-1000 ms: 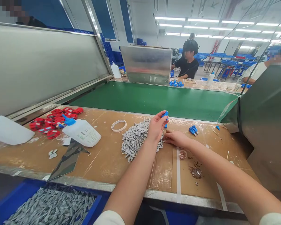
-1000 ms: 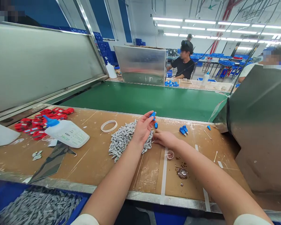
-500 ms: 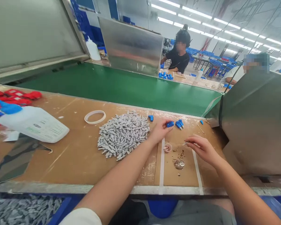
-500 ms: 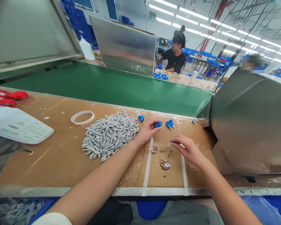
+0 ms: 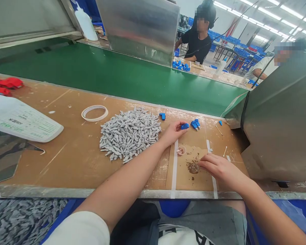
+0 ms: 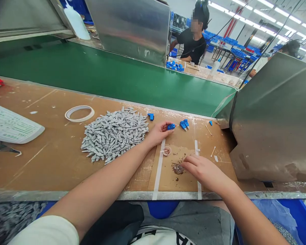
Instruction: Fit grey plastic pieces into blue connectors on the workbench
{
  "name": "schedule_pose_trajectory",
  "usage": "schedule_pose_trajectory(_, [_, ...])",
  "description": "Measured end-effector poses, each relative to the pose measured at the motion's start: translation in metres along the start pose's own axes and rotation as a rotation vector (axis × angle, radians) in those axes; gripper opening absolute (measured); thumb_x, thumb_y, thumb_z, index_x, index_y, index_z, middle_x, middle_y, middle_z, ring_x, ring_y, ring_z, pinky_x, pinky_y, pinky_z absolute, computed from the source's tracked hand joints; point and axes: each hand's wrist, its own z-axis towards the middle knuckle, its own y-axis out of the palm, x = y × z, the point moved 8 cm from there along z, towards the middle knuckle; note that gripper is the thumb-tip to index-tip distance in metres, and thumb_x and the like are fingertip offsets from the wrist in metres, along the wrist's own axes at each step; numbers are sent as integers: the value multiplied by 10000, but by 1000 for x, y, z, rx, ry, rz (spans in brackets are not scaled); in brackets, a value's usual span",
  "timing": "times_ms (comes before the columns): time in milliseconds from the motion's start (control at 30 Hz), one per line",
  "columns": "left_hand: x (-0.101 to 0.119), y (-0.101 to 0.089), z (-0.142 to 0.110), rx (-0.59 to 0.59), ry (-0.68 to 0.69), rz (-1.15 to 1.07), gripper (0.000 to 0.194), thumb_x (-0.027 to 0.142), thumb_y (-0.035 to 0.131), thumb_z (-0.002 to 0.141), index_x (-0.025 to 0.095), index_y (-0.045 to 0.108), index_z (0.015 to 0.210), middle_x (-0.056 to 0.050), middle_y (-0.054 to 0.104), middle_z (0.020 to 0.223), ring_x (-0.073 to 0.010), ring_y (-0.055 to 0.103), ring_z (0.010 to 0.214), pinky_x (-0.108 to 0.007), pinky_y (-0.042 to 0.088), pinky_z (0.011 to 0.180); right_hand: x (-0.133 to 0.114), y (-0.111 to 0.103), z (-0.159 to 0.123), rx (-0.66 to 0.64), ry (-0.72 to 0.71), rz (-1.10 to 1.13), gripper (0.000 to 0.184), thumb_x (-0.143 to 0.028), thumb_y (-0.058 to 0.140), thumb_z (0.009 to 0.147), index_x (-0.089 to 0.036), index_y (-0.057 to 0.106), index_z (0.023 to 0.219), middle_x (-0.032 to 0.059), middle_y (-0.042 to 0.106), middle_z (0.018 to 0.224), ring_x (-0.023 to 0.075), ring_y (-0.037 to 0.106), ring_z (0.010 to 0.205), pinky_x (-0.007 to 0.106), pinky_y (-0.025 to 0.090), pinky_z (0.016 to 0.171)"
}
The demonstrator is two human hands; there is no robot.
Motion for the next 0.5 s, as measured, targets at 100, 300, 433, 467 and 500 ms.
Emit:
schedule_pose_trajectory(100, [0,1,0,-4,3,-4,338,220,802,816,148,656,1112,-114,724,1183,-203,682,1101,-458,467,1125,1,-12,-1,98,18,117,234,-147,441,1080,-193,619,1225,101,653,1041,212,627,931,325,515,792])
schedule_pose_trajectory(300, [0,7,-4,-61,-9,34,297,198,800,800,159,660,1059,-91,732,1119,-197,695,1054,-438,511,1069,45,-35,8,430,232,461,105,-283,608,1034,-216,684,1008,49,681,879,177,645,793,289,516,723])
schedule_pose_trajectory(433, [0,10,-7,-108,-36,98,308,215,817,778,166,661,1039,-85,729,1122,-204,701,1048,-414,524,1036,89,-25,28,624,369,781,253,-441,725,944,-200,744,1020,48,723,808,190,683,710,302,556,666])
schedule_pose_trajectory(467, [0,11,-8,-114,-41,107,312,220,822,771,167,659,1032,-80,728,1114,-202,702,1036,-400,530,1018,98,-19,34,646,381,844,286,-463,745,921,-198,753,1027,47,727,789,194,689,702,313,567,677])
schedule_pose_trajectory(500, [-1,11,-8,-117,-47,115,318,225,829,763,168,657,1024,-74,727,1094,-197,703,1016,-384,537,992,105,-14,39,667,389,889,306,-476,763,899,-196,761,1024,45,729,769,197,693,697,322,575,691])
